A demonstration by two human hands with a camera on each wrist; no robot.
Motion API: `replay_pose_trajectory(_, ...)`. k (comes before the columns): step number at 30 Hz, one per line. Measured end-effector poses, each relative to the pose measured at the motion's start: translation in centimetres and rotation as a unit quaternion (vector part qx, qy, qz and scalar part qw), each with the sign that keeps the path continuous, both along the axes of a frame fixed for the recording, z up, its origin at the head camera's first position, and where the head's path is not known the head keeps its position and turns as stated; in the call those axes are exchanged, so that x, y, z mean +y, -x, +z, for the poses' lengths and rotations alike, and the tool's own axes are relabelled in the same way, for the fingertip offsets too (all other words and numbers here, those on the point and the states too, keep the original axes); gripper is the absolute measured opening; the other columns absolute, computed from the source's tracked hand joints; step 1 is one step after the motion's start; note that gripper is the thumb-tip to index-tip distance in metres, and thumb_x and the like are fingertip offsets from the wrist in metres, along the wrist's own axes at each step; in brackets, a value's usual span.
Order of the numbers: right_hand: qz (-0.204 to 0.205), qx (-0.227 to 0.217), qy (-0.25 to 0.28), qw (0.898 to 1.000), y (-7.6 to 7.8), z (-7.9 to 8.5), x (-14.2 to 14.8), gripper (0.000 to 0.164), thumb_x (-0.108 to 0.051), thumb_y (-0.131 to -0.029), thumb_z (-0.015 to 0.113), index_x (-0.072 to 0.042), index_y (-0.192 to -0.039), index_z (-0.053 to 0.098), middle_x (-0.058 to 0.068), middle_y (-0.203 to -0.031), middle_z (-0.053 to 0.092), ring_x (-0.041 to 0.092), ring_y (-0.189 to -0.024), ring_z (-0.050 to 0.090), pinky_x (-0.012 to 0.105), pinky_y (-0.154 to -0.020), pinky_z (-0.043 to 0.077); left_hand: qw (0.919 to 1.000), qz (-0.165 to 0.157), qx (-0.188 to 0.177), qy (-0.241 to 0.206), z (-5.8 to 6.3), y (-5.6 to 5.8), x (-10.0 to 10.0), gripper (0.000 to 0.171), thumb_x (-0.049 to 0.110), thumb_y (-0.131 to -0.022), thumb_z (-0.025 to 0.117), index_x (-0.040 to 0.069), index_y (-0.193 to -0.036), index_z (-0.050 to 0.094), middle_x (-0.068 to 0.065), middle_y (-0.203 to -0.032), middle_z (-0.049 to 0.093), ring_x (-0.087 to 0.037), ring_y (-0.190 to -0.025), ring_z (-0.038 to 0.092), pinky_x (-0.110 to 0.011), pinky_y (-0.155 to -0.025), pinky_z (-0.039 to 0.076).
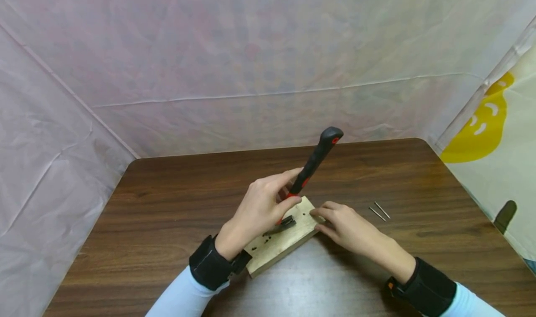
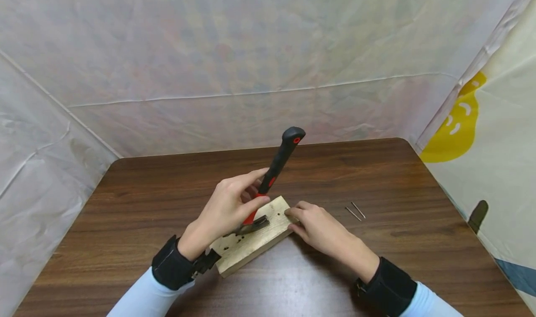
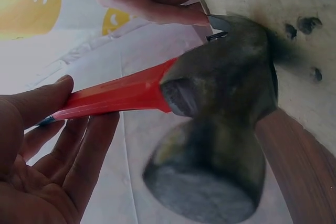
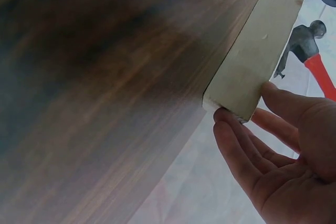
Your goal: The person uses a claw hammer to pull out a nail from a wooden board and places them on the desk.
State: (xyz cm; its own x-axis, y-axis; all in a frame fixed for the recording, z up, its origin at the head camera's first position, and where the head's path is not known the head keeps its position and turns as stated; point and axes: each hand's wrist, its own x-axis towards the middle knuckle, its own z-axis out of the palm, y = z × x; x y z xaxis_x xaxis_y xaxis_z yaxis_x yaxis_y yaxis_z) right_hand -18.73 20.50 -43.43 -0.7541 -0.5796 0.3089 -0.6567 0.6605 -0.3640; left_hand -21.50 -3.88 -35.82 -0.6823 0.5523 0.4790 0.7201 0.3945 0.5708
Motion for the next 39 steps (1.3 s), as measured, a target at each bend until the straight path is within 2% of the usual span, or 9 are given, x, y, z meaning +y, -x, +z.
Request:
replay_pose_trajectory(8,0.000,-0.003,0.004,1.000,-0.03,0.04,0.00,0.027,-0.009,-0.090,0.081,-0.001,-0.115,0.073,0.007,-0.102,0.068,0.014,-0.083,0.067,0.026,-0.067,0.057,0.9999,0.004,-0.010,0.008,0.17,0.33,0.53,0.053,0.009,-0.090,0.082,0.010,-0.138,0.060,-0.001,-0.101,0.071,-0.007,-0.075,0.066,-0.022,-0.063,0.055)
replay_pose_trajectory(18,-0.001,-0.008,0.003,1.000,-0.06,0.14,0.08,0.027,-0.008,-0.090,0.081,-0.001,-0.115,0.073,0.007,-0.102,0.068,0.013,-0.082,0.067,0.025,-0.065,0.057,1.0000,0.004,0.003,-0.004,0.13,0.42,0.78,0.052,0.008,-0.089,0.082,0.010,-0.136,0.060,-0.002,-0.097,0.071,-0.008,-0.074,0.066,-0.023,-0.062,0.056)
replay_pose_trajectory(24,-0.003,-0.012,0.002,1.000,-0.02,0.06,0.07,0.027,-0.009,-0.090,0.081,-0.001,-0.114,0.073,0.007,-0.103,0.068,0.014,-0.083,0.068,0.025,-0.065,0.057,0.9998,0.013,-0.003,-0.017,-0.03,0.35,0.70,0.049,0.006,-0.089,0.082,0.008,-0.133,0.060,-0.003,-0.096,0.071,-0.007,-0.072,0.065,-0.025,-0.061,0.057)
replay_pose_trajectory(31,-0.006,-0.009,0.004,1.000,-0.05,-0.02,0.05,0.026,-0.008,-0.090,0.081,-0.001,-0.114,0.073,0.008,-0.103,0.068,0.015,-0.084,0.068,0.028,-0.067,0.058,0.9991,0.021,0.008,-0.035,0.17,0.20,0.41,0.039,0.012,-0.092,0.080,0.009,-0.126,0.062,-0.001,-0.093,0.069,-0.005,-0.070,0.063,-0.020,-0.060,0.054)
replay_pose_trajectory(39,-0.007,0.001,0.001,1.000,-0.04,0.03,0.07,0.026,-0.009,-0.090,0.081,-0.002,-0.114,0.073,0.007,-0.103,0.068,0.015,-0.084,0.068,0.030,-0.068,0.058,0.9981,0.013,0.019,-0.057,0.80,0.34,0.43,0.032,0.016,-0.094,0.078,0.008,-0.122,0.063,0.000,-0.092,0.069,-0.005,-0.070,0.064,-0.019,-0.061,0.055)
